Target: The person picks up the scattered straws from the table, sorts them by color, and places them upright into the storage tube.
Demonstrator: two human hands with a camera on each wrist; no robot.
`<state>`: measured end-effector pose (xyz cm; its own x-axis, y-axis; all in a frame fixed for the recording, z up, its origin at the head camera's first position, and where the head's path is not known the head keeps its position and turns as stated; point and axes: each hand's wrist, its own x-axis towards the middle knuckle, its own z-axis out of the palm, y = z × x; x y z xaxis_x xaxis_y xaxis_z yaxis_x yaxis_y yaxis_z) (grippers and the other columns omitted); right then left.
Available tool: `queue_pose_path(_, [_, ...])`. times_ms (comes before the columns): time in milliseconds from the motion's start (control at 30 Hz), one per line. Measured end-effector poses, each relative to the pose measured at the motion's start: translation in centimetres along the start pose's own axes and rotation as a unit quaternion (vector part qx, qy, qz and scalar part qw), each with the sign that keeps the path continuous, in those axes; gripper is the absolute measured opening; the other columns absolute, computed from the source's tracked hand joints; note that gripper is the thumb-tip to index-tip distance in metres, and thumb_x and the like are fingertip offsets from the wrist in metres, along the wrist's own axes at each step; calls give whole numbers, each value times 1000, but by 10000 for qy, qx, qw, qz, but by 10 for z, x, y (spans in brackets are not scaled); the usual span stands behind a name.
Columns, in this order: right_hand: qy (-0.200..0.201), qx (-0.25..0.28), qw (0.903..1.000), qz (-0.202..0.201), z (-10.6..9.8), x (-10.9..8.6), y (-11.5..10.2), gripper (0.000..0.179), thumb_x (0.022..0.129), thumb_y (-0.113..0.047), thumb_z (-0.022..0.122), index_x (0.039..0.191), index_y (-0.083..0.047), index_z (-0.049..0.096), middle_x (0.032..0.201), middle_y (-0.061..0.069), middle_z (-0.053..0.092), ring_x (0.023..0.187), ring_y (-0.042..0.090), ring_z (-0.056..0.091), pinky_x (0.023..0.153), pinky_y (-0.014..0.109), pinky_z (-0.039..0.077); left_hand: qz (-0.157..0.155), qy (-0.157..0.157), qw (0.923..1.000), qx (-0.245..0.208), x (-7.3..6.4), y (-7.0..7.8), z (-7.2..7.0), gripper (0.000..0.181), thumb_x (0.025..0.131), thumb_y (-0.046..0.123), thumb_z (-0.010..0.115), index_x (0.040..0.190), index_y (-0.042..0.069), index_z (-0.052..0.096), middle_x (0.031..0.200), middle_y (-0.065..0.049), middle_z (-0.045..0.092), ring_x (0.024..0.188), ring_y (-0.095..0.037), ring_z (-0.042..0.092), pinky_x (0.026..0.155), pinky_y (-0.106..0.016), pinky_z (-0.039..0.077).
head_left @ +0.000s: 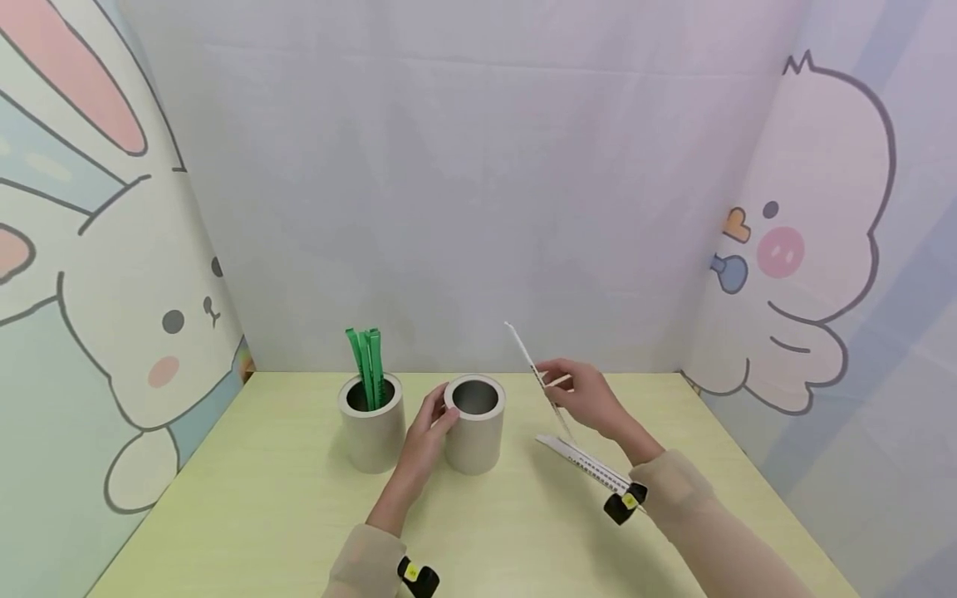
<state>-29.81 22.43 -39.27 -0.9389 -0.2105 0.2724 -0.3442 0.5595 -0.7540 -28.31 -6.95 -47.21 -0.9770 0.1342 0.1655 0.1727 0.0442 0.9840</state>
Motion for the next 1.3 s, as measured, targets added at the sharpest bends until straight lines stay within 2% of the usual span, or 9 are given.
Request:
queue_pose_path(133, [76, 778, 9969, -59, 4, 11, -21, 41, 101, 3, 67, 141, -2, 65, 117, 22, 68, 98, 26, 73, 85, 46, 66, -22, -44, 10000, -37, -1, 0, 0, 61, 109, 38, 58, 164, 21, 38, 166, -8, 43, 154, -36, 37, 126, -59, 30])
queue_pose_path(267, [232, 1360, 9903, -142, 6, 24, -43, 41, 102, 1, 67, 143, -3, 63, 119, 22, 67, 101, 27, 72, 88, 40, 65, -72, -53, 9999, -90, -1, 1, -1, 60, 109, 38, 58, 164, 24, 38, 166, -6, 42, 154, -35, 36, 126, -59, 30])
queue_pose_path(500, [629, 2017, 9762, -493, 17, 47, -76, 42, 102, -2, 69, 143, -7, 63, 124, 18, 65, 104, 27, 70, 90, 35, 64, -7, -24, 10000, -17, 0, 1, -1, 60, 110, 35, 57, 165, 20, 37, 166, -9, 42, 153, -36, 38, 125, -59, 32])
queue_pose_path(633, [731, 2309, 9673, -755, 32, 58, -86, 40, 102, -1, 69, 141, -6, 64, 123, 20, 65, 109, 36, 69, 91, 37, 64, -23, -2, 10000, -70, 0, 1, -1, 60, 110, 32, 58, 164, 18, 38, 166, -10, 42, 154, -36, 37, 125, -59, 33])
queue_pose_path(767, [732, 2367, 9655, -806, 48, 64, -84, 37, 103, -1, 68, 139, -8, 65, 125, 22, 65, 110, 37, 69, 91, 38, 64, -29, -33, 9999, -161, -1, 2, -1, 60, 110, 32, 58, 164, 17, 38, 166, -11, 42, 153, -36, 38, 125, -59, 33])
queue_pose_path(967, [667, 2139, 9731, -535, 72, 65, -64, 39, 102, -2, 68, 140, -9, 65, 126, 22, 66, 106, 25, 70, 90, 37, 64, -55, -104, 9997, -215, -1, 3, 0, 59, 111, 32, 56, 165, 17, 37, 165, -10, 43, 153, -35, 38, 126, -59, 32])
queue_pose_path(1100, [637, 1889, 9791, -414, 80, 62, -49, 39, 102, -2, 69, 140, -10, 66, 123, 17, 69, 104, 24, 70, 88, 35, 65, -45, -169, 9996, -208, -1, 3, 0, 59, 111, 32, 55, 165, 17, 36, 167, -10, 42, 154, -36, 36, 127, -59, 31])
queue_pose_path(1300, [489, 1520, 9862, -430, 85, 57, -40, 38, 101, -3, 70, 138, -12, 68, 120, 12, 71, 104, 26, 70, 85, 37, 64, -30, -124, 9997, -205, 0, 2, -1, 58, 112, 30, 55, 165, 16, 36, 166, -13, 42, 154, -37, 37, 125, -60, 32])
